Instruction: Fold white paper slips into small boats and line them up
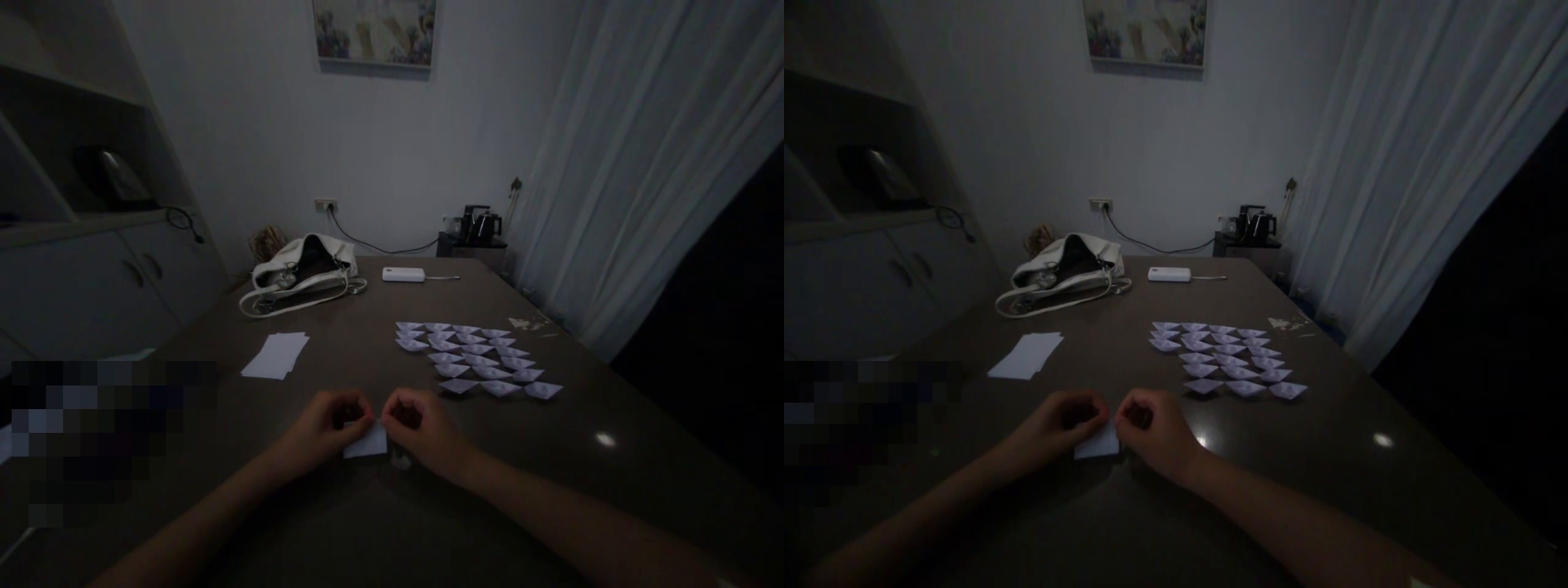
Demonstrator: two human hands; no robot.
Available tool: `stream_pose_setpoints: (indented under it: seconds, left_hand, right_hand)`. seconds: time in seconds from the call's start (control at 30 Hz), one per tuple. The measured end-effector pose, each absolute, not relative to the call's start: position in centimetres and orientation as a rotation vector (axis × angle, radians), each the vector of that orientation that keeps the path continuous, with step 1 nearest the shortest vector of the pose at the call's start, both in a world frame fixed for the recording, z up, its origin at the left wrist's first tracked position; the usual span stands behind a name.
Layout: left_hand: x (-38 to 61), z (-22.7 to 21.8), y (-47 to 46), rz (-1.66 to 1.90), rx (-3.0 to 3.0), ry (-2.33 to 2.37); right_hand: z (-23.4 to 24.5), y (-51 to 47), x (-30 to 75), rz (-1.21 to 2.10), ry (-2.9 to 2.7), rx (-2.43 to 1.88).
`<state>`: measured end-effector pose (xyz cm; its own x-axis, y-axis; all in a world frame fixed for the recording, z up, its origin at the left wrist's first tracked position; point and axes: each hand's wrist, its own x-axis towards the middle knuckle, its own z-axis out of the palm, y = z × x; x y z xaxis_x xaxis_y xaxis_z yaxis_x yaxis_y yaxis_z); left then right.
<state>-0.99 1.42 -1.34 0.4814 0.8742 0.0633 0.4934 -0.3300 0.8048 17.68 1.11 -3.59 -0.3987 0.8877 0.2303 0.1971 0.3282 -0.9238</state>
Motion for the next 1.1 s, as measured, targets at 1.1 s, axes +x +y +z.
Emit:
stream_pose_setpoints:
  seconds: [1.1]
  left_hand:
    - [-1.22,-1.19,1.27,0.672,2.053,1.107]
  right_hand:
    - [-3.5,1.23,17.59,1.075,-1.767,-1.009]
